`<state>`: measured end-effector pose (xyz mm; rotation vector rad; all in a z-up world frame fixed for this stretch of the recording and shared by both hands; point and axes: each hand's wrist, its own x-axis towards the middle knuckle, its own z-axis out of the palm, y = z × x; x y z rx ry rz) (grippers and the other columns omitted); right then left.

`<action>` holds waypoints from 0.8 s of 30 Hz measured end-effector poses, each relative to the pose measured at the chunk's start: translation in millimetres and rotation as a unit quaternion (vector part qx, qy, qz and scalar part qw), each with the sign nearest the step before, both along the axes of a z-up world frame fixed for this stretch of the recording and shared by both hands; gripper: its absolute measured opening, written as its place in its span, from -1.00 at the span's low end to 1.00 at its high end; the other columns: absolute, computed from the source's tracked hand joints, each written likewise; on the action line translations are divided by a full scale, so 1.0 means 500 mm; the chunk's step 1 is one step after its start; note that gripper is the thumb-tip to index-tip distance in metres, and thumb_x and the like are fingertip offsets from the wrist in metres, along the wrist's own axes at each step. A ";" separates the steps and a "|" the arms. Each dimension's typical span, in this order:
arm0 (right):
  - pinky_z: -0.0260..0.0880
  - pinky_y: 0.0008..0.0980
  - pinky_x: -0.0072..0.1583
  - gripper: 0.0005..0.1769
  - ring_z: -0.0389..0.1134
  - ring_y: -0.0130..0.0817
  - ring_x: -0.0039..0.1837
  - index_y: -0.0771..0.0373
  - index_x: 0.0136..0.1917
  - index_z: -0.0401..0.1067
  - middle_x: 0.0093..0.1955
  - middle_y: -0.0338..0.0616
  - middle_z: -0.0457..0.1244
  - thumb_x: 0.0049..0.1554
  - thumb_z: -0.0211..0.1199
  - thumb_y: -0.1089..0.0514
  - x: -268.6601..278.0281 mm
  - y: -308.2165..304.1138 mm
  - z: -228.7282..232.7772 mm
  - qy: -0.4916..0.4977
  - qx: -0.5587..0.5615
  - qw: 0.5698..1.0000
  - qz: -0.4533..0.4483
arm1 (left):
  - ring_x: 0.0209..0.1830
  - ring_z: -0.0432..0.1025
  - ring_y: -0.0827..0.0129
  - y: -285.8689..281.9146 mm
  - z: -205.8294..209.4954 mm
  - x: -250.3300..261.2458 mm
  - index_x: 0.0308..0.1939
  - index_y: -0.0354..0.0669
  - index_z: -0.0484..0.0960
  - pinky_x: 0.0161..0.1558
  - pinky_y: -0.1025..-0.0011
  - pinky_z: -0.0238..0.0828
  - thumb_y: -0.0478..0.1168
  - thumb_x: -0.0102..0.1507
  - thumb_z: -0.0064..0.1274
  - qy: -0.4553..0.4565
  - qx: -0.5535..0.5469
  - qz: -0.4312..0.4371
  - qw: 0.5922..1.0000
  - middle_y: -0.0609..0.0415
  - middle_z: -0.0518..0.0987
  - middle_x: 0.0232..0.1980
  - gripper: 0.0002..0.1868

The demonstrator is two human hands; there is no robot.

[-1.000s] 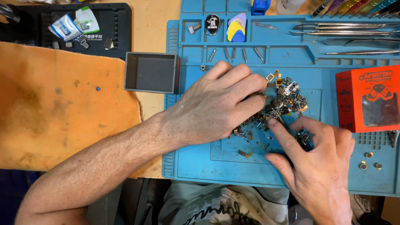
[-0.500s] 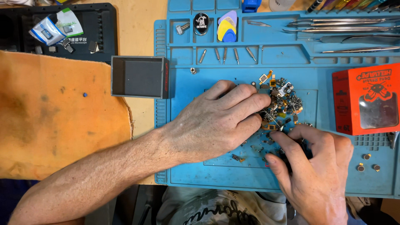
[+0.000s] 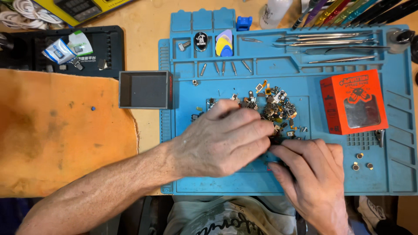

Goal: The person sorts a pile of small electronic components on a blue work mat. They use their hands and tweezers to pick up and separate various parts, including capacitors and resistors, placing some into a small container.

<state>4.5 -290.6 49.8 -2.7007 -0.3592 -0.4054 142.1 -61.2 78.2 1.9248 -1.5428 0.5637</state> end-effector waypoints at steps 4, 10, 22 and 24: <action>0.01 -0.14 0.04 -0.72 0.25 -0.09 -0.12 0.39 -0.01 0.51 -0.07 -0.01 0.35 0.38 0.18 0.11 -0.001 0.012 -0.001 -0.050 0.098 0.993 0.037 | -0.12 0.42 0.18 -0.004 0.026 -0.025 -0.25 -0.18 0.62 -0.10 0.25 0.26 -0.40 0.66 -0.23 -0.041 -0.077 -0.046 0.995 -0.03 0.57 0.01 -0.58; 0.19 -0.03 0.39 -0.71 0.42 -0.17 0.12 0.13 0.14 0.67 0.11 -0.19 0.48 0.46 0.12 0.10 -0.052 -0.112 -0.135 0.082 0.065 0.994 -0.021 | -0.05 0.49 0.19 -0.020 -0.025 -0.036 -0.24 -0.15 0.66 0.02 0.24 0.41 -0.35 0.60 -0.25 -0.087 -0.120 -0.031 0.988 0.00 0.54 0.03 -0.60; 0.13 -0.20 0.08 -0.76 0.28 -0.15 -0.14 0.34 -0.06 0.52 -0.14 -0.06 0.39 0.38 0.18 0.16 0.008 0.022 0.011 -0.001 0.179 0.983 0.034 | -0.18 0.38 0.15 0.004 0.015 -0.019 -0.19 -0.25 0.62 -0.04 0.20 0.28 -0.39 0.66 -0.30 -0.001 -0.079 -0.056 0.995 -0.06 0.59 -0.03 -0.59; 0.12 -0.20 0.06 -0.76 0.27 -0.17 -0.16 0.32 -0.06 0.52 -0.14 -0.08 0.39 0.39 0.17 0.16 0.005 0.024 0.021 -0.009 0.167 0.986 0.017 | -0.16 0.38 0.15 -0.005 0.006 -0.017 -0.16 -0.24 0.62 -0.03 0.20 0.28 -0.38 0.66 -0.23 0.014 -0.068 -0.072 0.995 -0.04 0.60 -0.01 -0.64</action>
